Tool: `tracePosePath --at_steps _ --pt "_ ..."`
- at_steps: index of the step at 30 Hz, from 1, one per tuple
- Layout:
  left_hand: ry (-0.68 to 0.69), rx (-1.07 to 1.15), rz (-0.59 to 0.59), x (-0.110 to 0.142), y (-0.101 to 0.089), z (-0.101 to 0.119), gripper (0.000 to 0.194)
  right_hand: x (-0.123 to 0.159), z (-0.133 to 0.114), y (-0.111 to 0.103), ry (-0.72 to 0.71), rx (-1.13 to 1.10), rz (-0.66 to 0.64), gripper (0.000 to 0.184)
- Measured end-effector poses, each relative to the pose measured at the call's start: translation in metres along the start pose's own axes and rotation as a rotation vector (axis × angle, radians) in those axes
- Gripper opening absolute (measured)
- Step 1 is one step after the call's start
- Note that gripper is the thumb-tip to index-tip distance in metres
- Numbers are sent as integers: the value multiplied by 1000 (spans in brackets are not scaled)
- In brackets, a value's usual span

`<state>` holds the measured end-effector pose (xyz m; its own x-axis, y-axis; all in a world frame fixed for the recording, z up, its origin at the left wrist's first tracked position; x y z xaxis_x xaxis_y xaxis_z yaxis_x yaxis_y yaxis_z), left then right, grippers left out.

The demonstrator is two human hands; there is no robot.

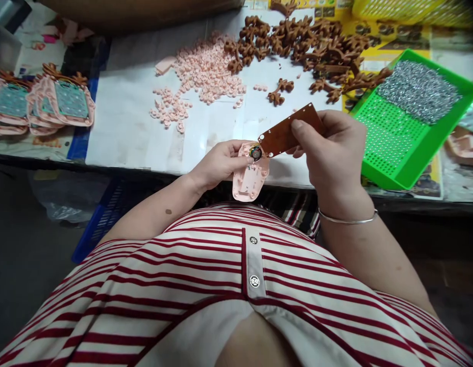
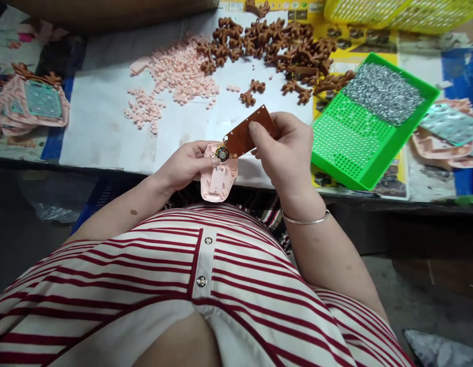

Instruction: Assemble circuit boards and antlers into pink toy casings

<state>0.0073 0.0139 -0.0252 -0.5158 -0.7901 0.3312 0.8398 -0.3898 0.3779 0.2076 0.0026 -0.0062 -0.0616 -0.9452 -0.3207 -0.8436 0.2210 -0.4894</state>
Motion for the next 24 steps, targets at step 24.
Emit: tracePosePath --at_steps 24 --pt "-128 31 75 1 6 11 28 58 -9 11 -922 678 111 23"
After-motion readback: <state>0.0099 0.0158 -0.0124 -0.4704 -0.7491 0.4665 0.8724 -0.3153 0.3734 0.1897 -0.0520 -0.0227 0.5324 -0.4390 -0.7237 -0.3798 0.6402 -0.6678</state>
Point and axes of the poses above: each hand's wrist, its own x-axis away from the middle knuckle, its own y-axis out of the palm, z = x × y, the point moved 1 cm from there along -x, towards the middle knuckle, and after that the axes turned 3 degrees about x, right-handed, at the moved point
